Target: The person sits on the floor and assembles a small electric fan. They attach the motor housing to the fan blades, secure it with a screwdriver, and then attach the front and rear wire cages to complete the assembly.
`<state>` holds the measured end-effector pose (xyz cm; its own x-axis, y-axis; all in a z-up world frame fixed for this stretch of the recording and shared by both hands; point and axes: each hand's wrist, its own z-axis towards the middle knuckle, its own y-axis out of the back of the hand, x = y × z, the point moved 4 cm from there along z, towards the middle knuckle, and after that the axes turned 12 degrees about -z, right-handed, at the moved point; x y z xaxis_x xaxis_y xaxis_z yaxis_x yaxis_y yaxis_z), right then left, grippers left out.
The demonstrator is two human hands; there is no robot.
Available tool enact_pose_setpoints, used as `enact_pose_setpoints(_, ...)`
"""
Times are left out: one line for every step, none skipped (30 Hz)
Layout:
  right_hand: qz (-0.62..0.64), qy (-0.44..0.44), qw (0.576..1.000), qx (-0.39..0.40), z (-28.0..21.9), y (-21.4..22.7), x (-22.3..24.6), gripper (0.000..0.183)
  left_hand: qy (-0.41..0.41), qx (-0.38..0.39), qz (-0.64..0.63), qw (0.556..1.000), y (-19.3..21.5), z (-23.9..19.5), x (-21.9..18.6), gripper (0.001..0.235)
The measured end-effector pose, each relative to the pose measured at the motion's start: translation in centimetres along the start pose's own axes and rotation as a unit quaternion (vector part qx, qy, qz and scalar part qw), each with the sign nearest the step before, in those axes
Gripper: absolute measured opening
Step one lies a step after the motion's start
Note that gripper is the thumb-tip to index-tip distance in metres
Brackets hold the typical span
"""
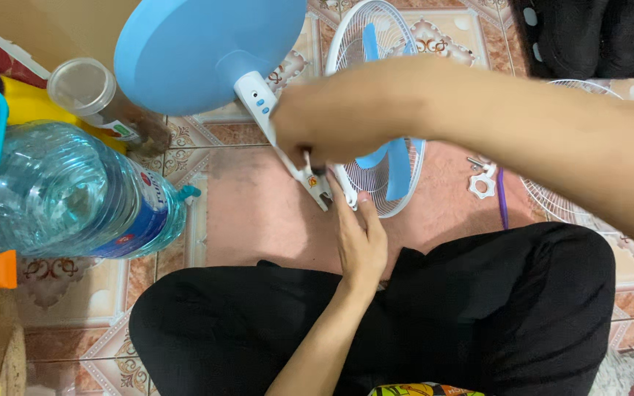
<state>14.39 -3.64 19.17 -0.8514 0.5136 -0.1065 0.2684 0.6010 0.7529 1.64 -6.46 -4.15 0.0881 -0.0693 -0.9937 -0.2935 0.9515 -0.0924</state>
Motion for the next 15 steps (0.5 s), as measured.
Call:
enact_pose_setpoints(0.001, 0.000, 1.000, -0.001, -1.4, -0.9, -1.3, 0.026, 0.000, 0.000, 0.001, 1.000, 0.2, 0.0, 0.1, 0.074)
enact_pose_setpoints(0.031, 0.037, 0.992, -0.115, -2.9, -0.9, -2.4, 0.023, -0.027, -0.007, 0.009, 1.000, 0.2, 0.0, 0.0, 0.072)
enact_pose_setpoints(0.060, 0.072, 0.969, -0.228, -4.8, -0.9, -3.5, 0.024, -0.053, -0.015, 0.017, 0.998, 0.2, 0.0, -0.2, 0.071)
enact_pose_setpoints(0.059, 0.072, 0.969, -0.228, -6.5, -2.3, -3.6, 0.024, -0.054, -0.015, 0.016, 0.998, 0.3, 0.0, -0.2, 0.071)
enact_pose_setpoints(0.101, -0.041, 0.979, -0.173, -8.0, -4.2, -4.5, 0.029, -0.063, -0.016, 0.007, 0.998, 0.3, 0.0, -0.3, 0.070)
enact_pose_setpoints(0.141, -0.154, 0.971, -0.117, -9.7, -6.2, -5.4, 0.041, -0.072, -0.017, -0.002, 0.997, 0.4, 0.1, -0.5, 0.070)
enact_pose_setpoints(0.140, -0.154, 0.971, -0.119, -10.0, -10.8, -5.3, 0.041, -0.074, -0.017, -0.002, 0.997, 0.6, 0.2, -0.7, 0.070)
enact_pose_setpoints(0.199, -0.132, 0.963, -0.121, -10.1, -15.4, -5.3, 0.064, -0.077, -0.029, 0.004, 0.997, 0.9, 0.4, -1.0, 0.069)
enact_pose_setpoints(0.259, -0.109, 0.952, -0.122, -10.2, -20.0, -5.3, 0.097, -0.079, -0.041, 0.009, 0.996, 1.1, 0.6, -1.3, 0.069)
enact_pose_setpoints(0.256, -0.108, 0.952, -0.126, -7.9, -25.0, -3.9, 0.097, -0.084, -0.042, 0.010, 0.995, 1.4, 0.8, -1.5, 0.069)
enact_pose_setpoints(0.307, -0.134, 0.933, -0.131, -6.3, -30.0, -2.2, 0.067, -0.106, -0.065, 0.009, 0.992, 1.8, 1.0, -1.9, 0.061)
enact_pose_setpoints(0.354, -0.157, 0.911, -0.144, -4.8, -34.5, -0.5, 0.063, -0.136, -0.089, 0.010, 0.987, 2.3, 1.9, -2.5, 0.053)
enact_pose_setpoints(0.349, -0.154, 0.911, -0.156, -2.6, -36.3, 1.2, 0.063, -0.149, -0.091, 0.011, 0.985, 2.6, 2.6, -3.5, 0.053)
enact_pose_setpoints(0.419, -0.175, 0.870, -0.194, -0.7, -38.5, 2.7, 0.045, -0.106, -0.081, -0.011, 0.991, 2.8, 3.2, -3.9, 0.048)
enact_pose_setpoints(0.487, -0.191, 0.821, -0.229, 1.4, -40.6, 4.1, 0.029, -0.063, -0.071, -0.033, 0.995, 3.0, 3.8, -4.3, 0.044)
